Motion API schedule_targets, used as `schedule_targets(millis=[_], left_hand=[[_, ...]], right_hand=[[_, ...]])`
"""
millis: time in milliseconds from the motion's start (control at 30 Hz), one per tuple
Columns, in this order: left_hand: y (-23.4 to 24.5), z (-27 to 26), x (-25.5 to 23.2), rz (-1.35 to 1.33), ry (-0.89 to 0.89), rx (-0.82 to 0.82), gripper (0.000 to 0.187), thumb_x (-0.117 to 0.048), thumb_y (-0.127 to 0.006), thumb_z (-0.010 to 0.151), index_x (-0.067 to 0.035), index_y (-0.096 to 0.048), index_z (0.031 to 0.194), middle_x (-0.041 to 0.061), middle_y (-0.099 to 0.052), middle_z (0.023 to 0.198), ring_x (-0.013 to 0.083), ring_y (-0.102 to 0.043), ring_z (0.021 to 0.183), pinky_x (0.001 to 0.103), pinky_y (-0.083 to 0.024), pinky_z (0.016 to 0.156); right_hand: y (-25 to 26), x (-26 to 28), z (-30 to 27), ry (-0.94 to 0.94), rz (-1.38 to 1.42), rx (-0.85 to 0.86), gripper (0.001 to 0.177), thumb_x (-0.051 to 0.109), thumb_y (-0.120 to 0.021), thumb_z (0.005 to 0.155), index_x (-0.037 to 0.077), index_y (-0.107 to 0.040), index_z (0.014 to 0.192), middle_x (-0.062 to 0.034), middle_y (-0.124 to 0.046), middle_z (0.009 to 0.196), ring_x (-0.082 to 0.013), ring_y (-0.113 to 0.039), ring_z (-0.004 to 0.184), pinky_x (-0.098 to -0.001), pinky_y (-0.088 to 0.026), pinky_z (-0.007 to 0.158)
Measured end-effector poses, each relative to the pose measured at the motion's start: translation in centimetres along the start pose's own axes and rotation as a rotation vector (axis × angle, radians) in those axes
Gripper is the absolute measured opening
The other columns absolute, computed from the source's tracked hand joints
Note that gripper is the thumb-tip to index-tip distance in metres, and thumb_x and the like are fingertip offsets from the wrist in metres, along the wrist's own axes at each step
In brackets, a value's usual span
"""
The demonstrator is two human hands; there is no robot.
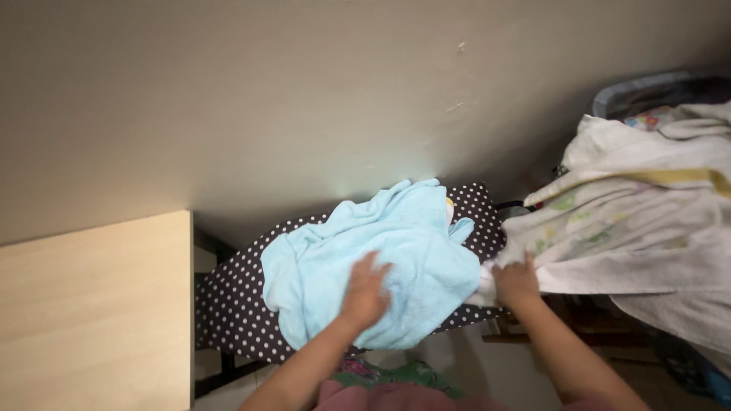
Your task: The person folds a dark gray towel and a light blue towel on a polka-dotted chair, smoothing each piece and stacking them on a nearby table. The person repeats the folding process with another light blue towel.
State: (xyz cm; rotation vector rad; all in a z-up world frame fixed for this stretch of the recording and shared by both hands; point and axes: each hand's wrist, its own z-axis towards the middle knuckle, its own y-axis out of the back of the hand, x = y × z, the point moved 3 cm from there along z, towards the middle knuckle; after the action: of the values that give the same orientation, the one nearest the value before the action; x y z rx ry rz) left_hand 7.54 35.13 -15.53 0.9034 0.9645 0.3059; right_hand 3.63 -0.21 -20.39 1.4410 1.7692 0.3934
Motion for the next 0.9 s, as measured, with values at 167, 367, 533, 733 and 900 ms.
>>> schedule_targets(millis=[167, 367, 533, 733, 900], left_hand=[[-3.4, 5.1, -7.4, -0.125, -0.215, 0.299, 0.089, -0.02, -0.084, 0.072, -0.013, -0.044, 0.151, 0.023, -0.023, 0.16, 0.0459, -0.019, 0.148, 0.063, -0.013, 0.116], [-6.8, 8.6, -9.6, -0.175, -0.302, 0.299, 0.071, -0.019, -0.085, 0.068, -0.017, -0.061, 0.135, 0.008, -0.063, 0.137, 0.0319, -0.049, 0.138, 0.06, -0.024, 0.121], [-7.3, 10.7, -4.2, -0.162, -0.161, 0.053, 0.059, -0.007, -0.077, 0.063, -0.012, -0.068, 0.122, 0.012, -0.07, 0.122, 0.0362, -0.062, 0.116, 0.046, -0.045, 0.105], [-4.7, 10.3, 3.1, -0.104, 0.644, -0.067, 0.04, -0.022, -0.072, 0.088, -0.012, -0.067, 0.126, 0.017, -0.071, 0.122, 0.0379, -0.065, 0.117, 0.045, -0.05, 0.099], [-4.4, 10.0, 0.3, -0.336, 0.388, -0.269, 0.08, -0.017, -0.077, 0.079, -0.003, -0.039, 0.148, 0.022, -0.054, 0.14, 0.0374, -0.055, 0.129, 0.042, -0.044, 0.109]], right_hand=[[2.2, 0.9, -4.3, 0.119, 0.39, -0.211, 0.034, 0.034, -0.077, 0.082, 0.013, -0.073, 0.108, -0.0114, -0.07, 0.113, -0.0305, -0.066, 0.109, -0.0429, -0.054, 0.093], [6.5, -0.3, -12.8, 0.202, 0.649, -0.933, 0.029, 0.011, -0.073, 0.071, 0.017, -0.075, 0.1, -0.0135, -0.072, 0.11, -0.0374, -0.068, 0.103, -0.0497, -0.049, 0.089], [5.3, -4.7, -15.3, -0.029, 1.295, -0.846, 0.041, 0.0, -0.063, 0.082, 0.013, -0.066, 0.122, -0.0173, -0.059, 0.138, -0.0328, -0.067, 0.108, -0.0412, -0.054, 0.091], [4.6, -8.5, -15.4, 0.199, 2.386, -0.532, 0.049, -0.002, -0.048, 0.098, 0.013, -0.045, 0.144, -0.0175, -0.057, 0.136, -0.0266, -0.064, 0.113, -0.0444, -0.055, 0.09], [6.1, -11.8, -17.4, 0.5, 2.646, -0.658, 0.053, 0.008, -0.043, 0.103, 0.018, -0.037, 0.155, -0.0102, -0.055, 0.144, -0.0252, -0.061, 0.123, -0.0447, -0.055, 0.097]])
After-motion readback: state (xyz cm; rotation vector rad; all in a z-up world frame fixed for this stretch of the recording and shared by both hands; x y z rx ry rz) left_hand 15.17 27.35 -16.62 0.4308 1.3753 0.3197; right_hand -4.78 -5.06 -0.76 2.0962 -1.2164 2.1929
